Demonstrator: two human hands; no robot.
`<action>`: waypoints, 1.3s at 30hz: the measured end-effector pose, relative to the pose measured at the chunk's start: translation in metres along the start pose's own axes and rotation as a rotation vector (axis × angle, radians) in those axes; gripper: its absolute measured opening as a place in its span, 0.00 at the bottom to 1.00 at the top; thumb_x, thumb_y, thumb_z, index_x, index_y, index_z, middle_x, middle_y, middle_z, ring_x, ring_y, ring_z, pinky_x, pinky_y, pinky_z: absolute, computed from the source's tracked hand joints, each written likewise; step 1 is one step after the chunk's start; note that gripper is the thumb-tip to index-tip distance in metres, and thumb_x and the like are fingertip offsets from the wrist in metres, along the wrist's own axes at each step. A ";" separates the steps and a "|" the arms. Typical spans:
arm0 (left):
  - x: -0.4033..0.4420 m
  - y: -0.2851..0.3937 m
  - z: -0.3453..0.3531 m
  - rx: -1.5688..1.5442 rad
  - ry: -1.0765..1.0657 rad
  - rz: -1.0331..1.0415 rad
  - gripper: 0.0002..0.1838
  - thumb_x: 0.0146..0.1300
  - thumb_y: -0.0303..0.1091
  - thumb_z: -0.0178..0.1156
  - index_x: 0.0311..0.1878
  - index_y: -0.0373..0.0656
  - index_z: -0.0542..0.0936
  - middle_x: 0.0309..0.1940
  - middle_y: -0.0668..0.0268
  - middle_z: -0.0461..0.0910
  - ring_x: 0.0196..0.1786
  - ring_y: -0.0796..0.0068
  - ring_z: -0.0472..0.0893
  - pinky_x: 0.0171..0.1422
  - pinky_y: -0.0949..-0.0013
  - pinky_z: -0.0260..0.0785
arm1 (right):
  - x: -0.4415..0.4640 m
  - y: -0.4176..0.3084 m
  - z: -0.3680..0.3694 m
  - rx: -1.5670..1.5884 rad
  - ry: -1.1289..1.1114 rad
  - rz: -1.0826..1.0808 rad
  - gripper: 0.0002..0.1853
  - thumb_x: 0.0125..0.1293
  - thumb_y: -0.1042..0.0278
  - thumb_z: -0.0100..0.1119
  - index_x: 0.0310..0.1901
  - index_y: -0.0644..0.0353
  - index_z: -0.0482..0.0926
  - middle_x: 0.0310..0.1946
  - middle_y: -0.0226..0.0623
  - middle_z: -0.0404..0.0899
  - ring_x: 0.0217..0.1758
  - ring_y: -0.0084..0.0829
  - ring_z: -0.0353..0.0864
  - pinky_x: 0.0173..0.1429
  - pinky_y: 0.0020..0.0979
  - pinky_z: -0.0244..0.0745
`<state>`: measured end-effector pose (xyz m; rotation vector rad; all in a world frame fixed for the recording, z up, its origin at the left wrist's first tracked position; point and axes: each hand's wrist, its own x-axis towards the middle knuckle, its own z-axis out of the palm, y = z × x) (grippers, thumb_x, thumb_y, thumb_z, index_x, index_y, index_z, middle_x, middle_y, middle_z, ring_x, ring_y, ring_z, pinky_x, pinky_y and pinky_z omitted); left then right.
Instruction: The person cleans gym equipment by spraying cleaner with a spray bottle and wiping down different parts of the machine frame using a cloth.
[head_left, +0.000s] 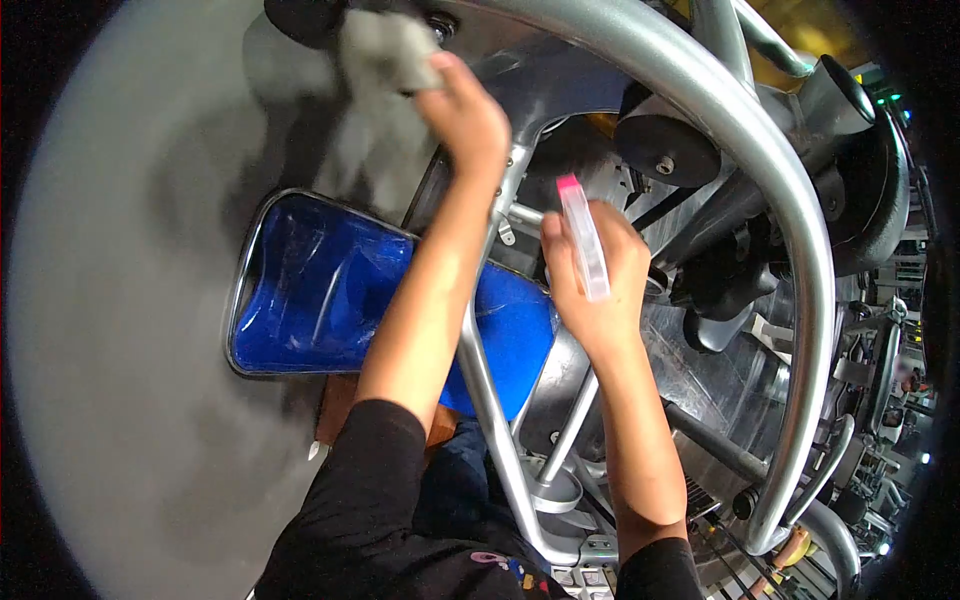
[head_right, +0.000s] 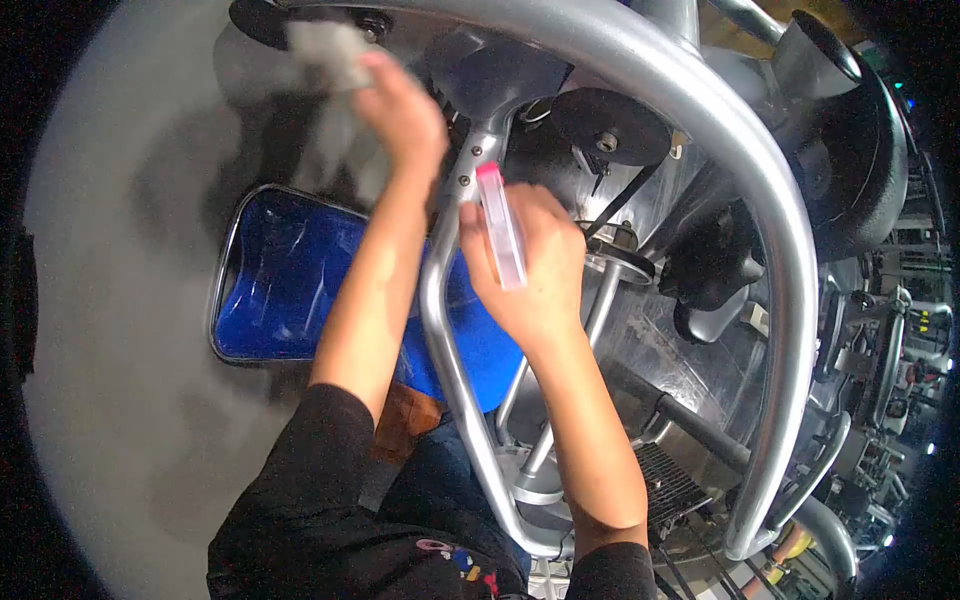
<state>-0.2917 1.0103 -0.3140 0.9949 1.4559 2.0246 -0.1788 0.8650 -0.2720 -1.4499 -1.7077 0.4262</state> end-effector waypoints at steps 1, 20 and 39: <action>-0.003 -0.003 0.021 -0.083 0.132 0.152 0.27 0.77 0.48 0.43 0.39 0.27 0.72 0.31 0.58 0.75 0.36 0.66 0.70 0.47 0.60 0.65 | -0.008 0.001 -0.004 0.009 -0.025 0.027 0.10 0.57 0.67 0.65 0.28 0.64 0.76 0.24 0.47 0.75 0.29 0.51 0.77 0.35 0.43 0.72; -0.011 0.112 -0.003 -1.562 -0.143 -1.348 0.25 0.78 0.45 0.38 0.57 0.29 0.69 0.59 0.48 0.72 0.64 0.55 0.70 0.73 0.47 0.60 | -0.211 0.058 -0.101 0.272 -0.267 0.710 0.19 0.68 0.55 0.57 0.28 0.66 0.75 0.21 0.39 0.73 0.24 0.31 0.72 0.31 0.34 0.67; -0.005 -0.010 0.012 -0.102 0.186 0.021 0.25 0.75 0.43 0.45 0.44 0.22 0.74 0.46 0.48 0.80 0.49 0.61 0.79 0.56 0.62 0.68 | -0.190 0.055 -0.111 0.186 -0.287 0.483 0.16 0.64 0.58 0.61 0.31 0.66 0.77 0.26 0.44 0.74 0.29 0.42 0.75 0.36 0.38 0.70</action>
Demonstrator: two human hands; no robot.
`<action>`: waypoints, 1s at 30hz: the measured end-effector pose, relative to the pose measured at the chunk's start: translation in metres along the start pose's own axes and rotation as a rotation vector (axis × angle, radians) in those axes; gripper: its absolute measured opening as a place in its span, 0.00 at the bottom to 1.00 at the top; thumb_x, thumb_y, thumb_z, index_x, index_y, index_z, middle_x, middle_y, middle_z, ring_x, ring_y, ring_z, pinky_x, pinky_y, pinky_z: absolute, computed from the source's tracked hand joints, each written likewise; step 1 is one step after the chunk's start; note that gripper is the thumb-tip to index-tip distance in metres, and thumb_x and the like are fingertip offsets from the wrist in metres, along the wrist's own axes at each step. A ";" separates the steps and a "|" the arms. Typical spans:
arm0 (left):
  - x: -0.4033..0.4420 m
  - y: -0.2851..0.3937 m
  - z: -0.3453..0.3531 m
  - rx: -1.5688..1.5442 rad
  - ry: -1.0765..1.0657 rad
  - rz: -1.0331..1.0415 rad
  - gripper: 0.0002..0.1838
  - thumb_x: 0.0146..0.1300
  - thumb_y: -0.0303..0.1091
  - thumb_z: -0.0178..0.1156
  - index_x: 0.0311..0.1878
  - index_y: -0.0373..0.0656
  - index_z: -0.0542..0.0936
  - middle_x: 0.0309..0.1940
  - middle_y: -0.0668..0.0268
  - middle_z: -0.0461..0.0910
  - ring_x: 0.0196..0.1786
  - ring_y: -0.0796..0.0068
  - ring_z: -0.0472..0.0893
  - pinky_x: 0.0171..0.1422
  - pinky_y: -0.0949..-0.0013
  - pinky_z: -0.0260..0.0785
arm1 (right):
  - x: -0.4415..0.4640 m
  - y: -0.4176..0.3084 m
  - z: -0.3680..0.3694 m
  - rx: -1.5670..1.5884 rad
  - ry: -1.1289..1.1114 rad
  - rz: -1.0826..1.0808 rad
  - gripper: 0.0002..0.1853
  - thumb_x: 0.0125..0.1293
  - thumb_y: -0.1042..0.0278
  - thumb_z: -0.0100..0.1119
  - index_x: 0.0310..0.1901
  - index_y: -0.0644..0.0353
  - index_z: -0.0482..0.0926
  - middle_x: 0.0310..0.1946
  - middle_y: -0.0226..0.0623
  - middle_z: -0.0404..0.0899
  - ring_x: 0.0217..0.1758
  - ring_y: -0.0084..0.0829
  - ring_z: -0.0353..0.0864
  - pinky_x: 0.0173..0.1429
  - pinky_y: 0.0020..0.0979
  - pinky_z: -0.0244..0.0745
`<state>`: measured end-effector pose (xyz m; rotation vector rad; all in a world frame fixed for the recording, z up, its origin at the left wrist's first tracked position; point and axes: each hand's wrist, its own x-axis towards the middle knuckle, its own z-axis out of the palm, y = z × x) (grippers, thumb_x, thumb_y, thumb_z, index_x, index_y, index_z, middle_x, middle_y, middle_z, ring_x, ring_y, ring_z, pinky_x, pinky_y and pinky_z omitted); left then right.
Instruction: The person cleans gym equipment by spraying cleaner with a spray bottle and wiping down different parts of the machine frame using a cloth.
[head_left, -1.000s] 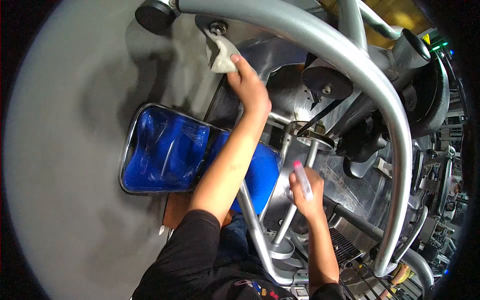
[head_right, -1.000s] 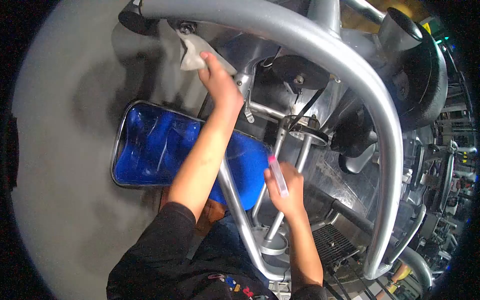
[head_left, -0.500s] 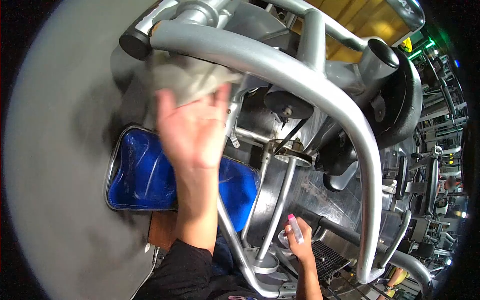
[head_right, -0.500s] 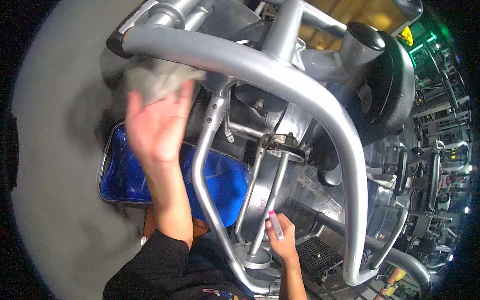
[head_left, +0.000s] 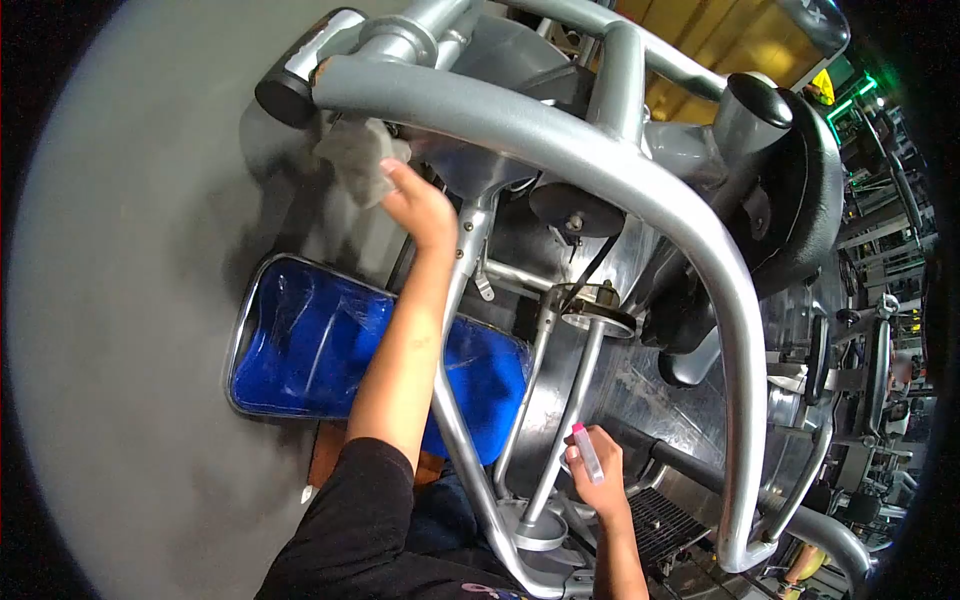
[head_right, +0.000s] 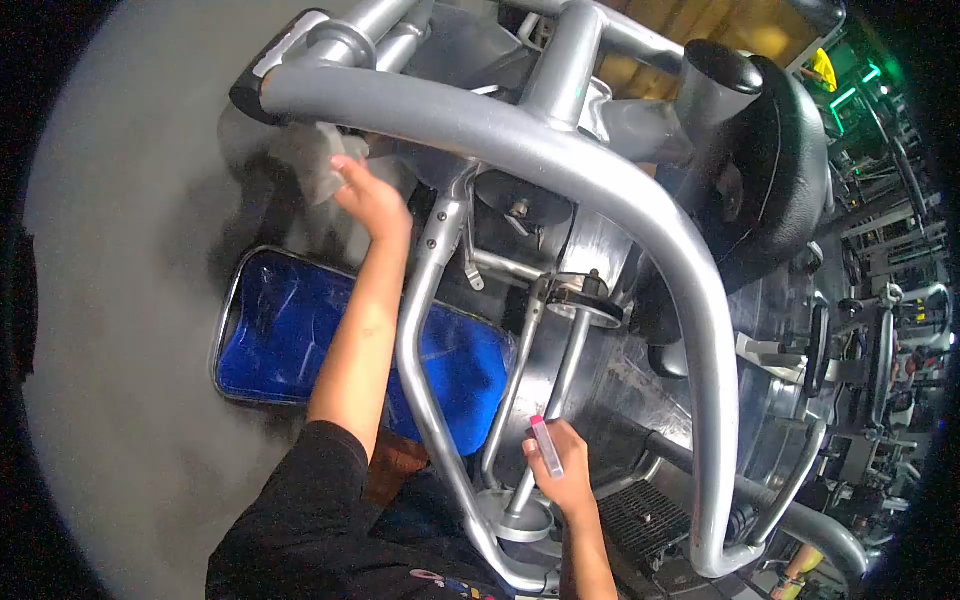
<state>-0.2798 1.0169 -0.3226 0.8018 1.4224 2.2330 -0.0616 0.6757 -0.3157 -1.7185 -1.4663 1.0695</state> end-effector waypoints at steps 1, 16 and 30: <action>0.000 0.014 -0.003 -0.118 0.061 -0.161 0.20 0.75 0.35 0.46 0.46 0.20 0.74 0.46 0.46 0.80 0.50 0.57 0.78 0.58 0.60 0.66 | 0.001 -0.003 0.001 -0.029 0.008 -0.072 0.16 0.64 0.59 0.62 0.31 0.66 0.77 0.26 0.44 0.74 0.29 0.42 0.75 0.36 0.38 0.70; -0.001 0.038 -0.015 -0.162 -0.080 -0.073 0.28 0.75 0.49 0.48 0.58 0.26 0.68 0.54 0.49 0.75 0.55 0.63 0.76 0.61 0.60 0.66 | -0.037 -0.017 0.009 -0.123 0.009 -0.158 0.14 0.64 0.59 0.60 0.36 0.64 0.78 0.27 0.47 0.75 0.32 0.52 0.76 0.38 0.43 0.72; -0.039 -0.201 -0.043 0.041 -0.142 -1.112 0.23 0.72 0.48 0.49 0.64 0.48 0.70 0.58 0.57 0.76 0.55 0.59 0.79 0.60 0.53 0.71 | -0.117 0.000 -0.009 -0.231 0.105 -0.051 0.11 0.62 0.65 0.61 0.30 0.65 0.76 0.24 0.48 0.73 0.29 0.51 0.74 0.35 0.44 0.69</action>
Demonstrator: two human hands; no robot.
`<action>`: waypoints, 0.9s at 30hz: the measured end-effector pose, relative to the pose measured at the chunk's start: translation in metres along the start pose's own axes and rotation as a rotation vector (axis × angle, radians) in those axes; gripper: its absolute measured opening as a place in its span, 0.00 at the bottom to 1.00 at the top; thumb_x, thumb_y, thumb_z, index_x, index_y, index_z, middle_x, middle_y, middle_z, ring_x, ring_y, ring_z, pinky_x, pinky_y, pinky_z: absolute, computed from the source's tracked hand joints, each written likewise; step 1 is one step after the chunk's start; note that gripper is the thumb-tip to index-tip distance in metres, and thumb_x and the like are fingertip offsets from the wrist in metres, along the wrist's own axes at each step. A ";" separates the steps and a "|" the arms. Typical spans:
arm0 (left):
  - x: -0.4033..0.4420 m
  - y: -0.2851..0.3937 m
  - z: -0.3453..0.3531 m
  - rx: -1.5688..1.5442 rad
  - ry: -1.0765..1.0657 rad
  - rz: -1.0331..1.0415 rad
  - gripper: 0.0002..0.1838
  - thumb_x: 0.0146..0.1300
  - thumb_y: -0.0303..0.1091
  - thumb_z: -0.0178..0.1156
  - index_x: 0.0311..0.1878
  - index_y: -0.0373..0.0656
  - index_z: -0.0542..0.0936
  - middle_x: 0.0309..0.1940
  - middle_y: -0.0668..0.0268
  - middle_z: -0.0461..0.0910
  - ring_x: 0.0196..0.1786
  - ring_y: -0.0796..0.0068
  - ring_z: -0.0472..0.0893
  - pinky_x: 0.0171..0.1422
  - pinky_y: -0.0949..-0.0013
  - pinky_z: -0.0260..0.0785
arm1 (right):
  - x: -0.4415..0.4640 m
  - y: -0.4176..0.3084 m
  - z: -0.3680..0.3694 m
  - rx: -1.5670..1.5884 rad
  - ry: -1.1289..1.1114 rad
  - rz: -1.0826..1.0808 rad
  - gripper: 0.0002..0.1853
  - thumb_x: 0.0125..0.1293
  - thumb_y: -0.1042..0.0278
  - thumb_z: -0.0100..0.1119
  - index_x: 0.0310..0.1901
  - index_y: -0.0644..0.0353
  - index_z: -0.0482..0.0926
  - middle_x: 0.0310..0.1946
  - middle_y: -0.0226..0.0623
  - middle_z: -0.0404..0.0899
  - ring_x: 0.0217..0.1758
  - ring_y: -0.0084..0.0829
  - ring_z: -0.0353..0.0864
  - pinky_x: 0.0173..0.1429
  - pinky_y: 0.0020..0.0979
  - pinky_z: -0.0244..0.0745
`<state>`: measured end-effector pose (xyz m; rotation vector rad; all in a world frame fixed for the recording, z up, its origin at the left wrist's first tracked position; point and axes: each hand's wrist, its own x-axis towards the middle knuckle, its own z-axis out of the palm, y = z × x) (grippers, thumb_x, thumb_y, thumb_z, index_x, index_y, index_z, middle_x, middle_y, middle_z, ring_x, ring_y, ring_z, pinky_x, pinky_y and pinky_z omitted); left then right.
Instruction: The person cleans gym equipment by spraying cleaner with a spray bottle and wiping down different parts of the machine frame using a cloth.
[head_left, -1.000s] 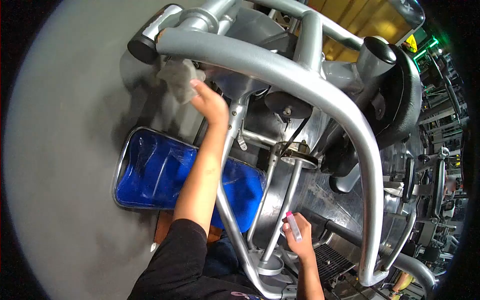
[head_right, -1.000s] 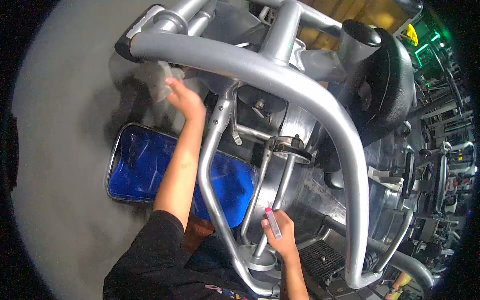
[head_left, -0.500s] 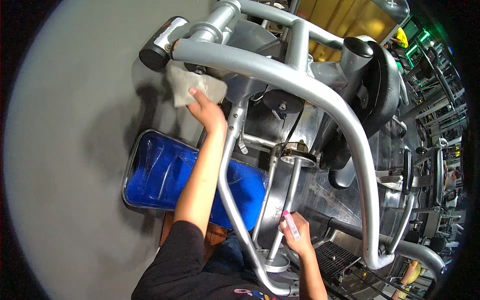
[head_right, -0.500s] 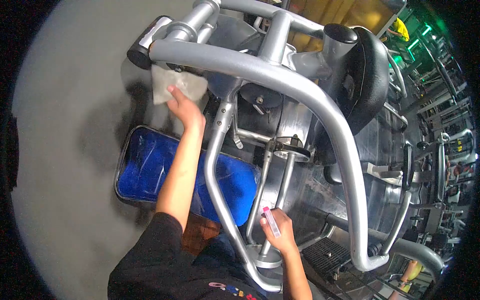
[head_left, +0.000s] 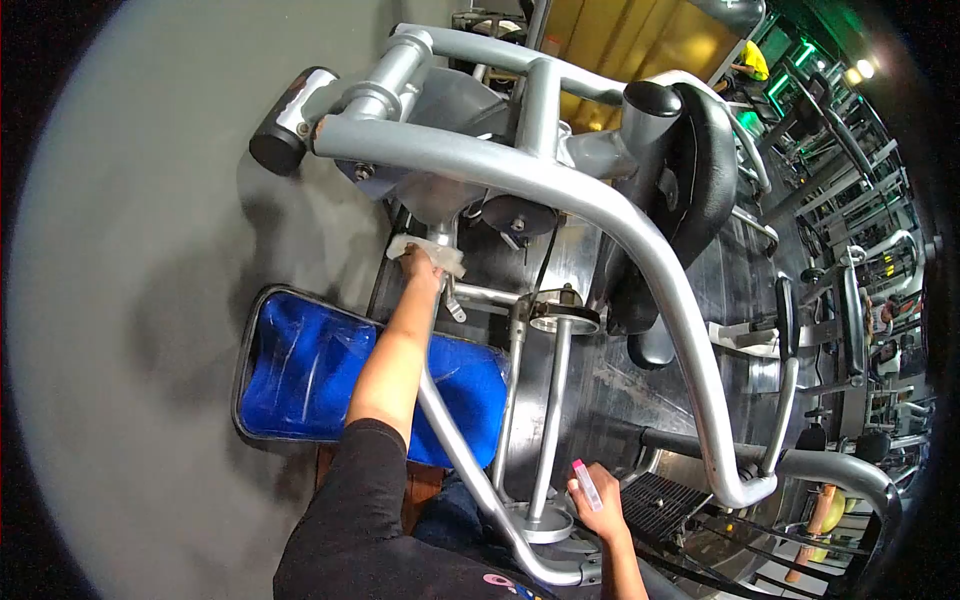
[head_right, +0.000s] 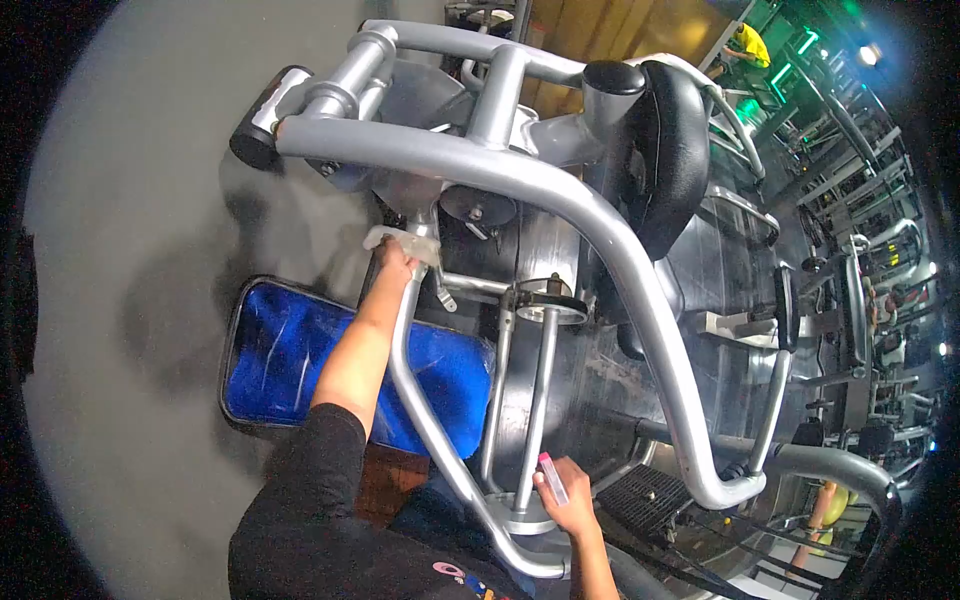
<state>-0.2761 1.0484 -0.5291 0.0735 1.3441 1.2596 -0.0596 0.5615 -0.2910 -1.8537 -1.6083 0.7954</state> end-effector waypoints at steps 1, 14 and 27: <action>-0.012 0.013 0.002 -0.163 -0.038 -0.189 0.23 0.72 0.50 0.48 0.65 0.54 0.68 0.60 0.61 0.74 0.58 0.61 0.77 0.62 0.51 0.70 | 0.000 0.000 0.002 -0.012 -0.013 0.016 0.12 0.63 0.65 0.61 0.30 0.65 0.76 0.24 0.48 0.73 0.29 0.51 0.74 0.35 0.44 0.70; -0.193 0.102 -0.037 -0.330 -0.627 -0.014 0.26 0.75 0.50 0.44 0.67 0.43 0.68 0.66 0.61 0.71 0.70 0.64 0.67 0.78 0.54 0.52 | 0.036 -0.041 0.020 0.155 -0.090 -0.074 0.12 0.64 0.61 0.61 0.34 0.63 0.77 0.26 0.46 0.74 0.31 0.49 0.76 0.37 0.42 0.72; -0.410 -0.098 -0.301 0.478 -0.534 -0.318 0.23 0.70 0.49 0.55 0.57 0.39 0.74 0.48 0.66 0.79 0.49 0.73 0.80 0.53 0.65 0.73 | -0.051 -0.033 0.017 0.139 -0.211 -0.027 0.15 0.64 0.57 0.62 0.34 0.63 0.79 0.28 0.46 0.77 0.33 0.49 0.79 0.39 0.42 0.74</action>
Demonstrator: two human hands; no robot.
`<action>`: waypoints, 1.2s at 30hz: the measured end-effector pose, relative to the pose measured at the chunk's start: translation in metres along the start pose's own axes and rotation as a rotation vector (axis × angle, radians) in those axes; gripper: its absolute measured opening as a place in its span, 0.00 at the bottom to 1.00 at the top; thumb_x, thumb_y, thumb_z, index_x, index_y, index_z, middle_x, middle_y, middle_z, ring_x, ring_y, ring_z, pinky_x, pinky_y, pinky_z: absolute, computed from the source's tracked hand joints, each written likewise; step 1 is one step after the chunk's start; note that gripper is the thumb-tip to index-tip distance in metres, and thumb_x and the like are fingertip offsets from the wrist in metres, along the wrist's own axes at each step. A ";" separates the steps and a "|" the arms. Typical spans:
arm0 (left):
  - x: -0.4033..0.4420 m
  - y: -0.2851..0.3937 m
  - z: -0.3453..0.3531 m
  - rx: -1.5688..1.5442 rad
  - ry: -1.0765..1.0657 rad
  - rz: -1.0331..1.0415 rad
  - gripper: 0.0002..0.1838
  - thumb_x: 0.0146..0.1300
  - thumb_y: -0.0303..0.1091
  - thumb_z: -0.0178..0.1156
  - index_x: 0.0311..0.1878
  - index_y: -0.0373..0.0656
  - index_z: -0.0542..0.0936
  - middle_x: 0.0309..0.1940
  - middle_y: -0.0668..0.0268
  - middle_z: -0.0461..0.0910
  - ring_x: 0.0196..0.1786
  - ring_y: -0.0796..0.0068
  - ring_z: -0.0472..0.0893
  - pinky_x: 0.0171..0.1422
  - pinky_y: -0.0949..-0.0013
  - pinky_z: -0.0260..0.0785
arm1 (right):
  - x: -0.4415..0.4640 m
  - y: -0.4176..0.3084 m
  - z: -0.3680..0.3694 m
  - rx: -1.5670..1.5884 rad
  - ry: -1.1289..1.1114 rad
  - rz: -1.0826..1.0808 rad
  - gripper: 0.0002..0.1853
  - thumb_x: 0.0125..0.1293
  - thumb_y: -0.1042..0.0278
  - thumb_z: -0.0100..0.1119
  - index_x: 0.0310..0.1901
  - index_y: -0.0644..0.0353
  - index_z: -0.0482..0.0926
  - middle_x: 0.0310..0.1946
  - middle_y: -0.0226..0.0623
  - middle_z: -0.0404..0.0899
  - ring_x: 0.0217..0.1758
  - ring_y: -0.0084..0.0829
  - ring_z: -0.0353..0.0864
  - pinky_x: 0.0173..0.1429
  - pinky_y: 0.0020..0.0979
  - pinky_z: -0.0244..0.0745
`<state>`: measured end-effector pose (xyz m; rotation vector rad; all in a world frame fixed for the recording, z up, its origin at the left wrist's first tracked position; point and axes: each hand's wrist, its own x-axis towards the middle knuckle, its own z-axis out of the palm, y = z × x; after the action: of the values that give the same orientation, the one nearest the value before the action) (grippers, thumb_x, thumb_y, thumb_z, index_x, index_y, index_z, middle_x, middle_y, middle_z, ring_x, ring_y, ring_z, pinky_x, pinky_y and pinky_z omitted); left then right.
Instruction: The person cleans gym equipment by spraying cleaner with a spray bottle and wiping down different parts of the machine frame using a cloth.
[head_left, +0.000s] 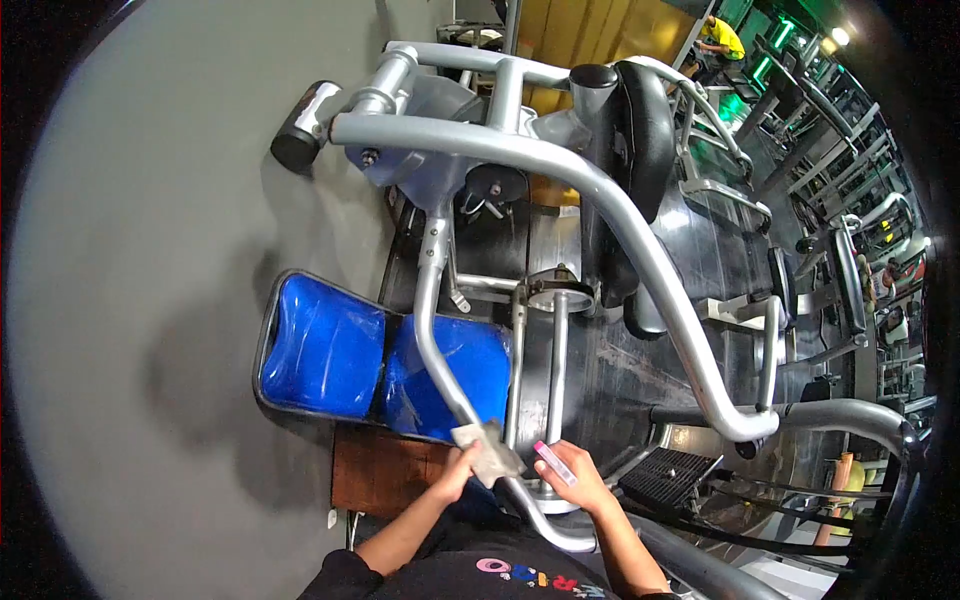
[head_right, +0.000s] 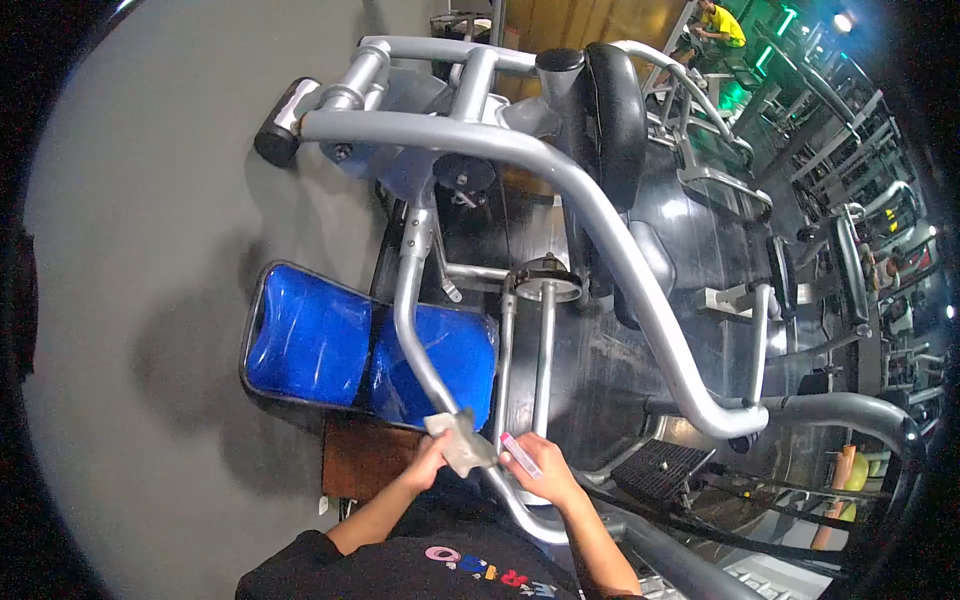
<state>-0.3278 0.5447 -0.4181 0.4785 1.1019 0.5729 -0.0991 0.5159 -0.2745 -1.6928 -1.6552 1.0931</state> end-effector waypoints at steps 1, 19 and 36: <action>-0.005 -0.013 0.005 0.047 -0.036 -0.031 0.22 0.71 0.48 0.54 0.55 0.39 0.76 0.45 0.67 0.79 0.48 0.76 0.78 0.54 0.68 0.70 | -0.006 -0.004 0.002 -0.002 -0.004 -0.004 0.15 0.64 0.57 0.62 0.34 0.63 0.79 0.28 0.46 0.77 0.33 0.49 0.79 0.39 0.42 0.74; -0.141 -0.141 -0.011 0.178 -0.032 0.208 0.27 0.73 0.49 0.51 0.65 0.37 0.69 0.57 0.60 0.76 0.59 0.69 0.77 0.61 0.61 0.71 | -0.180 0.015 0.074 -0.002 -0.007 0.013 0.16 0.62 0.55 0.64 0.38 0.62 0.80 0.32 0.50 0.80 0.38 0.49 0.82 0.43 0.42 0.74; -0.230 -0.126 0.018 0.371 -0.239 0.268 0.24 0.73 0.46 0.52 0.57 0.32 0.75 0.51 0.64 0.80 0.54 0.76 0.76 0.62 0.69 0.66 | -0.363 0.031 0.084 0.030 0.293 0.234 0.19 0.64 0.53 0.62 0.35 0.65 0.77 0.30 0.49 0.78 0.34 0.48 0.79 0.41 0.40 0.72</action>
<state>-0.3648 0.2991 -0.3319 1.0029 0.9211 0.5279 -0.1234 0.1434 -0.2784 -1.9575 -1.2782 0.9131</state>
